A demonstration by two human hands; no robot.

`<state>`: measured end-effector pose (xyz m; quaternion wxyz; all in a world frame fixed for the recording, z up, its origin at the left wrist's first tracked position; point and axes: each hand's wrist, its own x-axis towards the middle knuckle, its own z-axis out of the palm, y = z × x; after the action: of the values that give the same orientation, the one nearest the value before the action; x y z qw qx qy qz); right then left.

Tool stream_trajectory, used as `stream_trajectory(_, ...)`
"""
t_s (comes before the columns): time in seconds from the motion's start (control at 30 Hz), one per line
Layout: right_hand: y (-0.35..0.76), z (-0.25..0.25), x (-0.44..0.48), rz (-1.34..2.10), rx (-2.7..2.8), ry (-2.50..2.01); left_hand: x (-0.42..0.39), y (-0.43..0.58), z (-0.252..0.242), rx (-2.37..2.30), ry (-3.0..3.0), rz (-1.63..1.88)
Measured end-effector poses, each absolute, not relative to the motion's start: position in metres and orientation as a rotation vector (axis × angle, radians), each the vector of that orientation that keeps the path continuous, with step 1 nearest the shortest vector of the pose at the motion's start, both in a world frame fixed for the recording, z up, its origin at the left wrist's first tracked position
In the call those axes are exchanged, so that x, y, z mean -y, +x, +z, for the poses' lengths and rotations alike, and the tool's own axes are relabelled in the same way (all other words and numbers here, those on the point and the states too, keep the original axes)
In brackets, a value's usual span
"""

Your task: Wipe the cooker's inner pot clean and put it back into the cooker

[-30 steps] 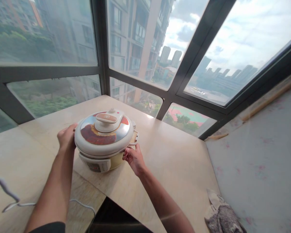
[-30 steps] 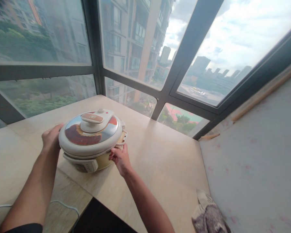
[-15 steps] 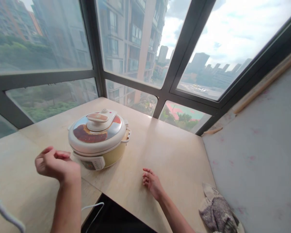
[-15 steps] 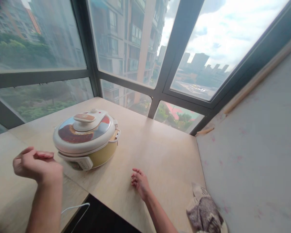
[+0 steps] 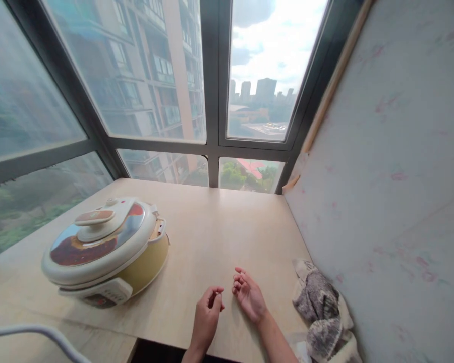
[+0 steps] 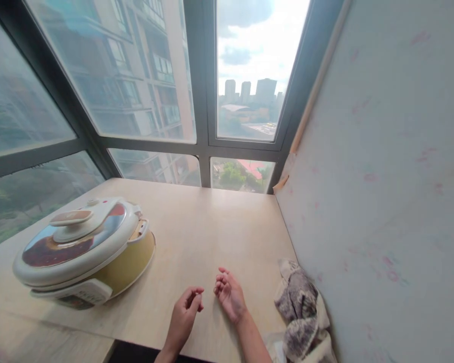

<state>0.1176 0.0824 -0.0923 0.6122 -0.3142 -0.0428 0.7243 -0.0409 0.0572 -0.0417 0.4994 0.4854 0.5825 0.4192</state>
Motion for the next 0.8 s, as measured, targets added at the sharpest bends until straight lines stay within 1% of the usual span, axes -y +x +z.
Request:
stream_trajectory(0.17,0.115,-0.091,-0.083,1.682,0.109,-0.717,-0.053,-0.031,-0.076,-1.459,1.392,0.845)
stream_trajectory(0.4,0.117,-0.093,-0.083,1.708,0.117,-0.699,-0.049,-0.027,-0.082,-1.545,1.573,0.841)
stream_trajectory(0.53,0.118,-0.093,-0.082,1.722,0.123,-0.715,-0.044,-0.029,-0.08,-1.49,1.55,0.869)
stream_trajectory(0.67,0.12,-0.093,-0.081,1.719,0.155,-0.764,-0.046,-0.048,-0.052,-1.493,1.386,1.019)
stream_trajectory(0.8,0.114,-0.08,-0.089,1.756,0.235,-0.846,-0.054,-0.087,0.009,-1.563,1.395,1.299)
